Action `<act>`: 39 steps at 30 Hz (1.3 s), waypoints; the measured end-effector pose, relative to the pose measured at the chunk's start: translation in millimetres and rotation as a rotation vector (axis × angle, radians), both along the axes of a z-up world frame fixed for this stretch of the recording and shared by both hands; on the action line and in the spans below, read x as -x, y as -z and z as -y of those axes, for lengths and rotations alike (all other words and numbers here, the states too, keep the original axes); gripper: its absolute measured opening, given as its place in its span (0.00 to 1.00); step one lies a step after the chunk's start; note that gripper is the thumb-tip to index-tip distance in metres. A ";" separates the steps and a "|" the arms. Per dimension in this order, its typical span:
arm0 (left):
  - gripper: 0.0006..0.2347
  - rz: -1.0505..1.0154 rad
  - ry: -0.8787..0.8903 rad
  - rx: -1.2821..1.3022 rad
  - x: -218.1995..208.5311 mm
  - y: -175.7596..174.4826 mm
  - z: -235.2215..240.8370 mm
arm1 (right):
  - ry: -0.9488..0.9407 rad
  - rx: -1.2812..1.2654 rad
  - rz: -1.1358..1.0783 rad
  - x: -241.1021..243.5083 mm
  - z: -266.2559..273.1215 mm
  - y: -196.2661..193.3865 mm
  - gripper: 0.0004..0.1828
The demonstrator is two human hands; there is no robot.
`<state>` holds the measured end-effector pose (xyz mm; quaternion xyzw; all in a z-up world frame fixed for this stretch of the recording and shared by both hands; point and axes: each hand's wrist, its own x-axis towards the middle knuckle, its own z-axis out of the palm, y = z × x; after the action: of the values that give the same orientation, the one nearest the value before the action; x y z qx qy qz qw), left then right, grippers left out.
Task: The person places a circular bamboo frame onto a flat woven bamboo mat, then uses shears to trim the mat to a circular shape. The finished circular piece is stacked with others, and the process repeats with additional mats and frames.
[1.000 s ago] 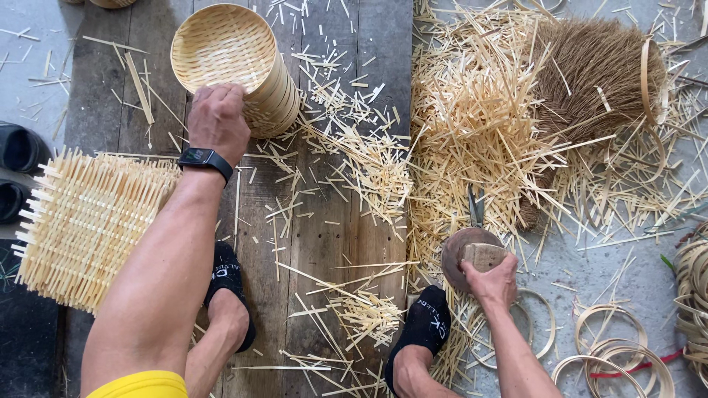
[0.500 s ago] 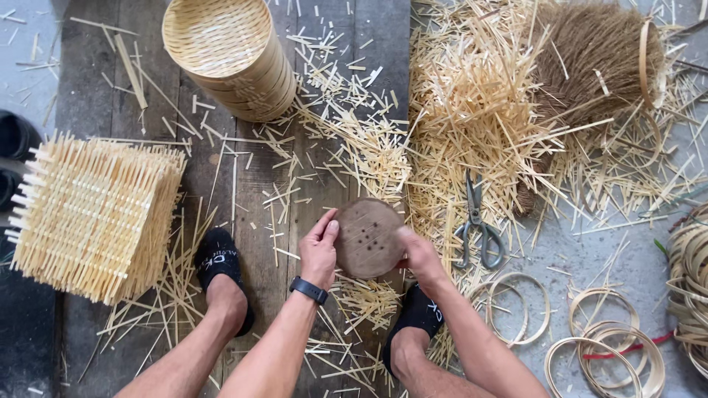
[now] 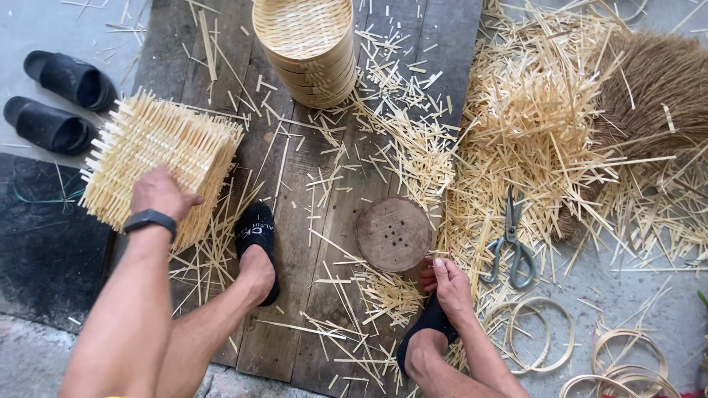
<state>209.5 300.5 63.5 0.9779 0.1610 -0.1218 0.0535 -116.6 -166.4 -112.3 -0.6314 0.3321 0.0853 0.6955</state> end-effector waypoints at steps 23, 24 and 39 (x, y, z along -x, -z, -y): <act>0.14 0.261 1.443 0.389 201.6 0.6 241.7 | 0.153 -0.682 0.218 -57.7 24.5 -99.3 0.23; 0.15 0.212 1.410 0.439 206.0 10.3 243.1 | 0.117 -0.465 0.145 -61.3 22.3 -95.1 0.22; 0.14 -0.476 -0.203 1.264 114.0 126.0 203.7 | 0.058 0.115 0.088 -62.5 14.1 -68.5 0.16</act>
<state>95.6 96.8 -62.5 0.6855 0.1571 -0.3987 0.5887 -54.0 -180.4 -43.8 -0.6637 0.3236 0.0180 0.6742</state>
